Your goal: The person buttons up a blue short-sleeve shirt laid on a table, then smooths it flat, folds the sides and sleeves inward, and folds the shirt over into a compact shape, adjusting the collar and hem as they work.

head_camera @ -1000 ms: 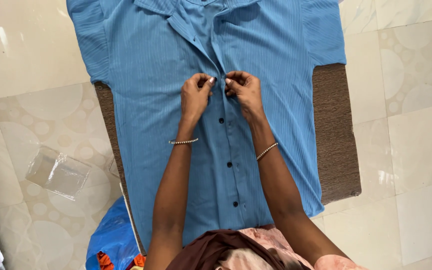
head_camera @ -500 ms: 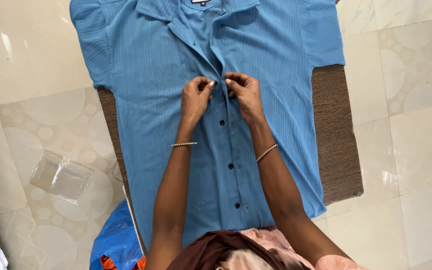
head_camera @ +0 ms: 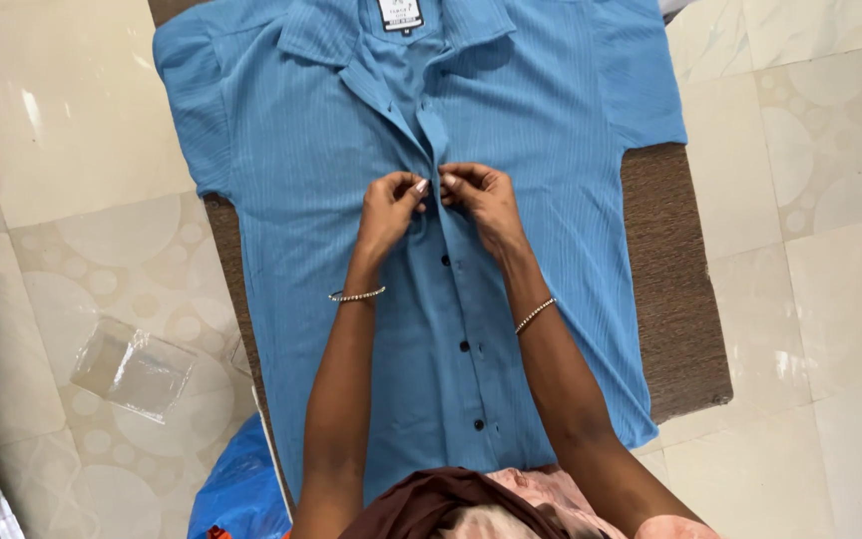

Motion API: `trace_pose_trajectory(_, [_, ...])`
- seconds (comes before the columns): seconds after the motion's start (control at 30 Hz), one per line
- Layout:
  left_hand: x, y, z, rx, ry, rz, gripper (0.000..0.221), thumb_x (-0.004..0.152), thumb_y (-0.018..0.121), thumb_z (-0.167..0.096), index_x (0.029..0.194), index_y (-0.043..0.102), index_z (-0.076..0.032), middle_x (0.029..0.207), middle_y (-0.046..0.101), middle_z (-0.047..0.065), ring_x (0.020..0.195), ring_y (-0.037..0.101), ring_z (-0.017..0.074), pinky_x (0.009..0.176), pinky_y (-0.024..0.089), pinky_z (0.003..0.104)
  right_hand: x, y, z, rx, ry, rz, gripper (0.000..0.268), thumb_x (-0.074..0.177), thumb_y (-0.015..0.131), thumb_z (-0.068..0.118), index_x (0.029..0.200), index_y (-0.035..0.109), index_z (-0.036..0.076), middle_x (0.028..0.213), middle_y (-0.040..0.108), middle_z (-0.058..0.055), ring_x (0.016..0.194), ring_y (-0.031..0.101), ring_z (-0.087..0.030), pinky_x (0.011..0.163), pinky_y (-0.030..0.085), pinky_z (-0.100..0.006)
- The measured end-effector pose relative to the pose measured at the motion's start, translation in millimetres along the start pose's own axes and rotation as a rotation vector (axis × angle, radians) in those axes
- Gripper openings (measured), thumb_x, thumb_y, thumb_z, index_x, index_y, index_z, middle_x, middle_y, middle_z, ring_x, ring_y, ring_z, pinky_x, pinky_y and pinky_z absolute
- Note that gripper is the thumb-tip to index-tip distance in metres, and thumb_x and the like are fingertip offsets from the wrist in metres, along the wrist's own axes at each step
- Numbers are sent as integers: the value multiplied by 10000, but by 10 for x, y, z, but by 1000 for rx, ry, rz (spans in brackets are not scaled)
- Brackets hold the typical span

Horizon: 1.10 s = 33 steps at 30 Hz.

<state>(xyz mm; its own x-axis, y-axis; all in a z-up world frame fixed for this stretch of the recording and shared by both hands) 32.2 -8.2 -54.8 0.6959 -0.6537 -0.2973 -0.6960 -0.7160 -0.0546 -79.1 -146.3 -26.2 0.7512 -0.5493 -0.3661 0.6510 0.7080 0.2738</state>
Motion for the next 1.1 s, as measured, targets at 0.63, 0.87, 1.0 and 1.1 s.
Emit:
trace_pose_trajectory(0.63, [-157, 91, -182, -43, -2, -126, 259, 971, 679, -227, 1050, 730, 15, 878, 769, 71, 766, 741, 148, 621, 597, 298, 60, 42, -198, -366, -92, -41, 176, 892, 778, 104, 965, 767, -56, 787, 751, -69, 670, 641, -104, 606, 525, -269])
trace_pose_trajectory(0.87, [-201, 216, -164, 289, 85, -431, 286, 896, 750, -270, 923, 768, 15, 844, 780, 183, 754, 751, 303, 718, 571, 404, -38, 122, -298, -497, -297, -193, 173, 863, 763, 112, 946, 770, -40, 844, 795, -109, 761, 740, -133, 696, 588, -284])
trace_pose_trajectory(1.0, [-185, 264, -135, 323, 83, -454, 280, 943, 712, -271, 924, 752, 5, 841, 762, 187, 763, 737, 337, 718, 556, 432, -149, 232, -141, -519, -337, -207, 181, 863, 778, 127, 927, 776, -42, 845, 788, -132, 759, 741, -159, 694, 584, -303])
trace_pose_trajectory(1.1, [-144, 328, 23, 409, 133, -513, 258, 973, 672, -239, 956, 731, 12, 886, 744, 212, 827, 700, 410, 738, 527, 486, -172, 260, -89, -581, -378, -225, 191, 876, 771, 141, 935, 771, -41, 856, 775, -138, 758, 744, -173, 696, 582, -312])
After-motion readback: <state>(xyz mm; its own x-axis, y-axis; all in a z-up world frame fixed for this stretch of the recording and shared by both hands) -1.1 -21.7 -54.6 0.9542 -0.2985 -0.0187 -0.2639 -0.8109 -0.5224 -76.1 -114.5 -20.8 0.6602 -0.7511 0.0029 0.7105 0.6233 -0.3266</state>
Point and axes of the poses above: each hand's wrist, its own x-axis towards the middle knuckle, its own y-axis out of the palm, z = x × y, the point moved 2 cm from there along x, towards the middle knuckle
